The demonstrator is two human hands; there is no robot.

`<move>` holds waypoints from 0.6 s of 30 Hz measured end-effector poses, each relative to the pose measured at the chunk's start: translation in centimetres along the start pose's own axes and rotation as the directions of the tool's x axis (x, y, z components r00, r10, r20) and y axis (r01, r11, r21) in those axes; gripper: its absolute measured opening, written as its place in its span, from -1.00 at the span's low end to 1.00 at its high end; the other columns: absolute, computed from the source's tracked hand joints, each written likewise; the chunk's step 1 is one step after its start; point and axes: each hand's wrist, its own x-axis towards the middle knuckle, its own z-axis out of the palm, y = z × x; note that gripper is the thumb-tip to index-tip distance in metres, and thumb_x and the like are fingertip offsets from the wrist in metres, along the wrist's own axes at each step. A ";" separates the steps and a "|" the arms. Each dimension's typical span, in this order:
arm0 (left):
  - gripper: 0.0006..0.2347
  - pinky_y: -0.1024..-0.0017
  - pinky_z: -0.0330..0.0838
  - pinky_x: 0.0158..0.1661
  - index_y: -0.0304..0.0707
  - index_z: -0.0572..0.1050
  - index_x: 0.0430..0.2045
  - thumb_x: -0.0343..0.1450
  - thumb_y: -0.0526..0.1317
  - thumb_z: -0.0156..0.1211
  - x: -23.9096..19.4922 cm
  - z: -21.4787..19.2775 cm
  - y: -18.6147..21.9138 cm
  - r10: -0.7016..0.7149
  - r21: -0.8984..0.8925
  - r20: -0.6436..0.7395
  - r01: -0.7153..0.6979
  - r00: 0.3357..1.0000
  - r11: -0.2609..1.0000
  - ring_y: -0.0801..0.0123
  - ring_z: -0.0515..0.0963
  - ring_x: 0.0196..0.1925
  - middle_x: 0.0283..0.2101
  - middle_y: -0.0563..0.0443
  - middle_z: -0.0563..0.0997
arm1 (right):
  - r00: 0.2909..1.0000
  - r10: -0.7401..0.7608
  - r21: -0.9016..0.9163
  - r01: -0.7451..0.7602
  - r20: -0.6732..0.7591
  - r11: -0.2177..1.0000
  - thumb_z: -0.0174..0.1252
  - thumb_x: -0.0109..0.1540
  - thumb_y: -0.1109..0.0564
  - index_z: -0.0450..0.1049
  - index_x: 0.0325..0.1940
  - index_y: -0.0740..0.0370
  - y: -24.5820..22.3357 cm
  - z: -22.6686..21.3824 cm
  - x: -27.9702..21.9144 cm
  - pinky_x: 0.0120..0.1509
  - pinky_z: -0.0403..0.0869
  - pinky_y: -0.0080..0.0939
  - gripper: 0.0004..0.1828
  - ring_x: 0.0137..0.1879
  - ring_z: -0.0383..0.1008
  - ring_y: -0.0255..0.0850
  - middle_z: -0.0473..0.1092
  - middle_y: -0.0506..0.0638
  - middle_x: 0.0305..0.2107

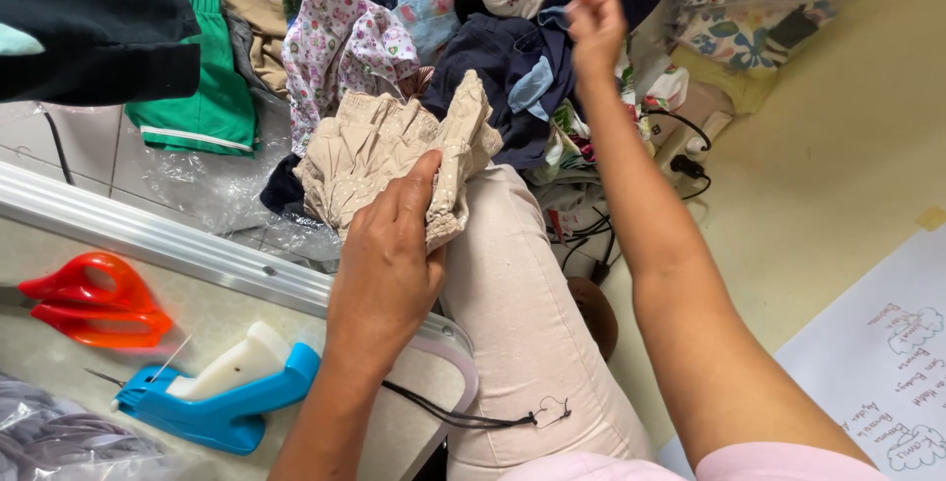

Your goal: The person uses a hot glue gun to attach circular stickers to various pieces of children's clothing. They handle a white cloth, a blue garment, light blue shorts, and a black garment, applying glue to the stickers and pressing them onto the fabric.

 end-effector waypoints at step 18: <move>-0.19 0.13 0.38 -0.02 -0.27 0.16 0.38 0.08 -0.50 0.03 0.2 -0.4 0.5 -0.025 0.007 0.027 0.025 0.999 1.000 -0.03 0.51 0.05 0.06 -0.14 0.51 | 0.518 0.815 -0.921 0.120 -0.260 -0.370 0.03 0.30 -0.39 0.32 0.45 0.13 -3.9 -13.7 -3.0 0.35 0.37 0.18 -0.21 0.35 0.40 0.13 0.42 0.07 0.25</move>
